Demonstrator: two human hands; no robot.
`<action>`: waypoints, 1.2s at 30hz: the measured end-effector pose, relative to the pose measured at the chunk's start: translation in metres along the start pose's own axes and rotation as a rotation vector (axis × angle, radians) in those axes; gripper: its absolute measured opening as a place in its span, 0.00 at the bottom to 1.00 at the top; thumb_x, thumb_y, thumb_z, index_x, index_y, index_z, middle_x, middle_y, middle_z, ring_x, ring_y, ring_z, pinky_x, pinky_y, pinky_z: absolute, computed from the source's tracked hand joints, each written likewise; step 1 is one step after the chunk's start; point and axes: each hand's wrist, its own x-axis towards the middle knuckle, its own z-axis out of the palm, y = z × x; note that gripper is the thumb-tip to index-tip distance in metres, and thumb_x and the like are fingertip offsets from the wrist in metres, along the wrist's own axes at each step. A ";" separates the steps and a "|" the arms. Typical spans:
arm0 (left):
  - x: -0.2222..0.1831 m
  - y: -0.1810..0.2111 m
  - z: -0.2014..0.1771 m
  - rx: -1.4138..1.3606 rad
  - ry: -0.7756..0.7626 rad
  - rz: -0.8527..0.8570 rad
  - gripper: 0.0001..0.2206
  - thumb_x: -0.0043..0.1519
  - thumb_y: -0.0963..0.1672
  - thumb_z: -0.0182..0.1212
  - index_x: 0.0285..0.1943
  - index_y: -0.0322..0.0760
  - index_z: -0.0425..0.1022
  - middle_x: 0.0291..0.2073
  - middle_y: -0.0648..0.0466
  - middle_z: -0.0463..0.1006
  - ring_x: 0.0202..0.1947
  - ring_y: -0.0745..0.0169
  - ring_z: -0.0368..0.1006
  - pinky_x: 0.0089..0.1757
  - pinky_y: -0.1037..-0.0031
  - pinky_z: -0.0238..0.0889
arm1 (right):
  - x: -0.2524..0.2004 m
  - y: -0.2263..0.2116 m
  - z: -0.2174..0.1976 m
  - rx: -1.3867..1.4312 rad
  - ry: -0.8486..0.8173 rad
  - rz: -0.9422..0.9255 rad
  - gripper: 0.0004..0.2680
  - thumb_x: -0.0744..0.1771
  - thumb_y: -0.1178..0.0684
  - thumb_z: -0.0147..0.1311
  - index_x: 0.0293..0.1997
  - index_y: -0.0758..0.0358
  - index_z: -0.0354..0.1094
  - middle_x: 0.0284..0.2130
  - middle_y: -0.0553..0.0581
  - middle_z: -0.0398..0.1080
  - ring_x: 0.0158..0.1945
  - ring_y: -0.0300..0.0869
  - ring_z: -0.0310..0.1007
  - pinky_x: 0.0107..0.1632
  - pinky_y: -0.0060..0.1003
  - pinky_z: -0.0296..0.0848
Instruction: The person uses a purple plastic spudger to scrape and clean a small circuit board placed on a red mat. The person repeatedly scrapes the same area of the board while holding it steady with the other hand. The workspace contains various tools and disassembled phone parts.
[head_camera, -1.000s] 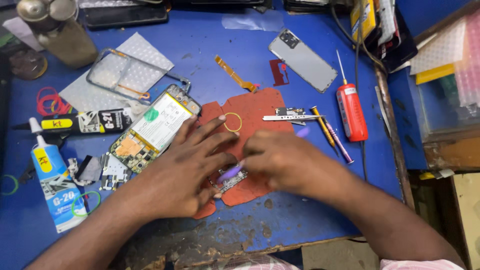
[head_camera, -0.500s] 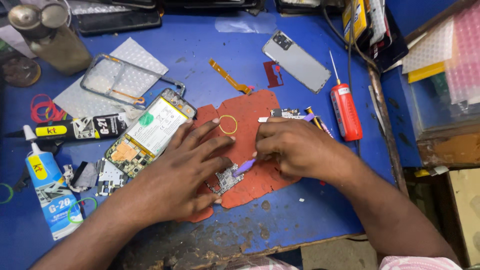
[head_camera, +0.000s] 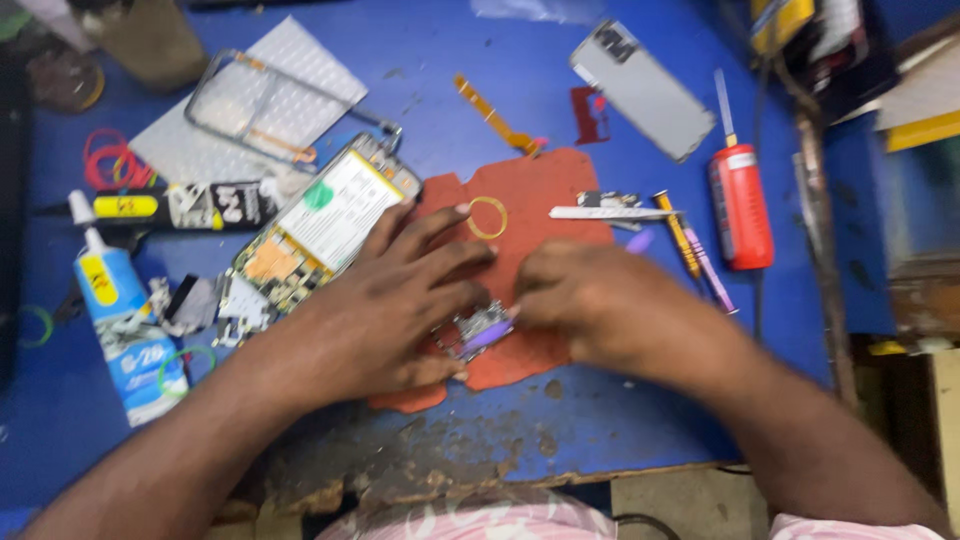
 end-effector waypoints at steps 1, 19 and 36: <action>0.000 -0.001 0.001 -0.008 0.003 0.001 0.30 0.42 0.51 0.74 0.54 0.38 0.76 0.63 0.48 0.66 0.71 0.41 0.48 0.64 0.41 0.39 | -0.001 0.003 -0.005 -0.044 0.002 0.081 0.14 0.52 0.61 0.61 0.38 0.62 0.74 0.38 0.56 0.72 0.45 0.54 0.72 0.44 0.46 0.72; -0.001 0.001 -0.003 -0.015 -0.032 -0.023 0.33 0.38 0.50 0.75 0.57 0.40 0.76 0.67 0.46 0.64 0.71 0.39 0.47 0.66 0.42 0.31 | 0.004 -0.004 -0.003 -0.104 -0.066 0.086 0.13 0.52 0.64 0.57 0.36 0.63 0.75 0.37 0.56 0.73 0.45 0.52 0.73 0.43 0.47 0.72; -0.006 -0.003 0.003 -0.020 0.036 0.001 0.22 0.52 0.45 0.63 0.57 0.38 0.76 0.65 0.44 0.66 0.72 0.38 0.50 0.66 0.40 0.34 | 0.002 -0.004 0.005 -0.093 -0.035 -0.054 0.15 0.52 0.62 0.56 0.40 0.63 0.74 0.39 0.57 0.73 0.45 0.53 0.73 0.43 0.48 0.74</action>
